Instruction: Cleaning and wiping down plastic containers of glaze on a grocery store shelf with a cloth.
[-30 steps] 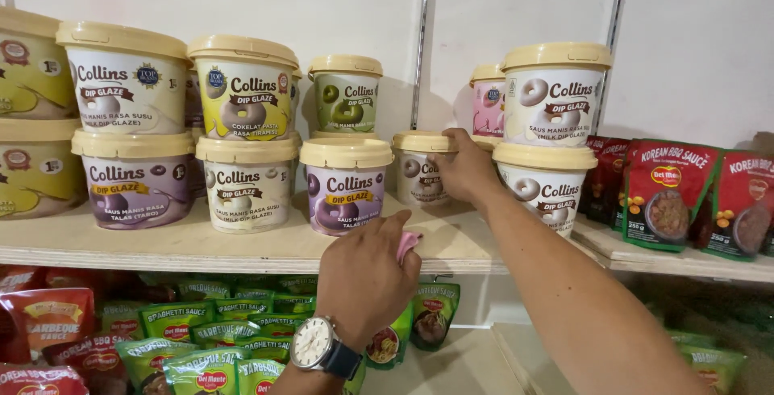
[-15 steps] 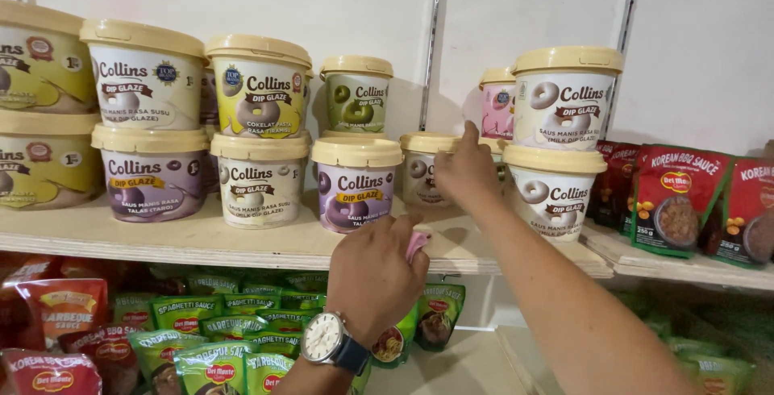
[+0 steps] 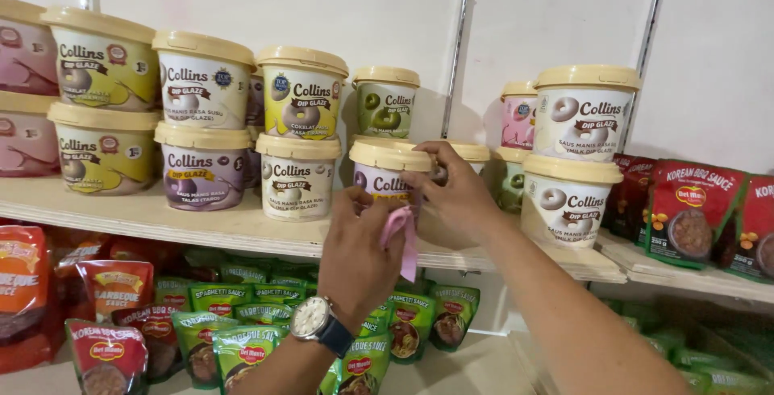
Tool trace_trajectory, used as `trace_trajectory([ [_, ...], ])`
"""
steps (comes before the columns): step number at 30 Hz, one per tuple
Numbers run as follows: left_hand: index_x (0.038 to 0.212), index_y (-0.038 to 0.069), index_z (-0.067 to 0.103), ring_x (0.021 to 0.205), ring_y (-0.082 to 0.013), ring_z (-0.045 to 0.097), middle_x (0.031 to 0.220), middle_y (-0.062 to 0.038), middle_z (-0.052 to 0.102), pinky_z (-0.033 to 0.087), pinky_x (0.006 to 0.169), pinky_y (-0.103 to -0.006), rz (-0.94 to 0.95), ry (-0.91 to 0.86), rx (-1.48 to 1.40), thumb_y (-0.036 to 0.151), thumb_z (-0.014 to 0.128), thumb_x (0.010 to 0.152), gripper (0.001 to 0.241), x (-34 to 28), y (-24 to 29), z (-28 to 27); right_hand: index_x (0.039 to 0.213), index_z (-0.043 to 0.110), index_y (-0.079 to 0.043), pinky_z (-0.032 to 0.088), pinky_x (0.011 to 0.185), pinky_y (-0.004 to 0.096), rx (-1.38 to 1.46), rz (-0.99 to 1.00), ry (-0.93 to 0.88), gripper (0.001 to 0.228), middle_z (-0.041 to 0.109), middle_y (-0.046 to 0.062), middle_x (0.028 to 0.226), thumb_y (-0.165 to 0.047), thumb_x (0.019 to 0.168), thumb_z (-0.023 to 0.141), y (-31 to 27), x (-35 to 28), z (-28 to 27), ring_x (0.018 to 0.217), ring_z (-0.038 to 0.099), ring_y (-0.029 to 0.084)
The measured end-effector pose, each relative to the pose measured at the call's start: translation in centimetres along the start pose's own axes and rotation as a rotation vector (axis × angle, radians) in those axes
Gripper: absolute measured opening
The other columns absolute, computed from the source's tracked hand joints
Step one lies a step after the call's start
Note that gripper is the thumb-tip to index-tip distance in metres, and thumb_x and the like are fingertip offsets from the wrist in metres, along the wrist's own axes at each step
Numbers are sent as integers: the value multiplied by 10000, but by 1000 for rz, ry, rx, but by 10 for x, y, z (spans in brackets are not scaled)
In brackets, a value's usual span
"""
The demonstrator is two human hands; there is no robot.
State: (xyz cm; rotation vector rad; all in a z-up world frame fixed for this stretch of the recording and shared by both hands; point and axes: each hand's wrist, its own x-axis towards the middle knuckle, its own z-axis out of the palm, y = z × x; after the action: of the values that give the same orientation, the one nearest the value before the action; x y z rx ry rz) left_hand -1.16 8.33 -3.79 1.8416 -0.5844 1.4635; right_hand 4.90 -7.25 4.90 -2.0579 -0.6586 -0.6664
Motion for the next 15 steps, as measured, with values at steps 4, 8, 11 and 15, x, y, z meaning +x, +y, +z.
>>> trace_trajectory([
  [4, 1077, 203, 717, 899, -303, 620, 999, -65, 437, 547, 773, -375, -35, 149, 60, 325, 604, 1021, 175, 15, -18, -19, 1307, 627, -210, 603, 901, 418, 133, -130, 26, 445, 659, 184, 1315, -227, 896, 797, 2, -14, -15, 1052, 672, 266],
  [8, 1186, 195, 664, 868, -314, 673, 918, -41, 521, 573, 722, -396, 53, 399, 109, 277, 677, 1007, 197, 38, -32, -14, 1337, 599, -145, 613, 907, 420, 206, -103, -18, 468, 668, 167, 1209, -201, 903, 768, -9, -30, -30, 964, 672, 229],
  [11, 1129, 108, 618, 927, -397, 674, 965, -155, 627, 549, 793, -498, -11, 467, -101, 178, 829, 824, 377, 58, -28, -14, 1386, 573, -143, 568, 980, 479, 206, -74, -52, 530, 635, 217, 1276, -206, 895, 764, -15, -35, -37, 1071, 651, 298],
  [15, 1020, 165, 731, 873, -345, 719, 876, -125, 725, 561, 752, -446, -230, 424, -143, 286, 806, 849, 223, 57, -14, -4, 1576, 337, -214, 434, 1108, 596, 108, -32, -37, 820, 430, 347, 1505, -347, 884, 756, -54, -52, -22, 1330, 521, 516],
])
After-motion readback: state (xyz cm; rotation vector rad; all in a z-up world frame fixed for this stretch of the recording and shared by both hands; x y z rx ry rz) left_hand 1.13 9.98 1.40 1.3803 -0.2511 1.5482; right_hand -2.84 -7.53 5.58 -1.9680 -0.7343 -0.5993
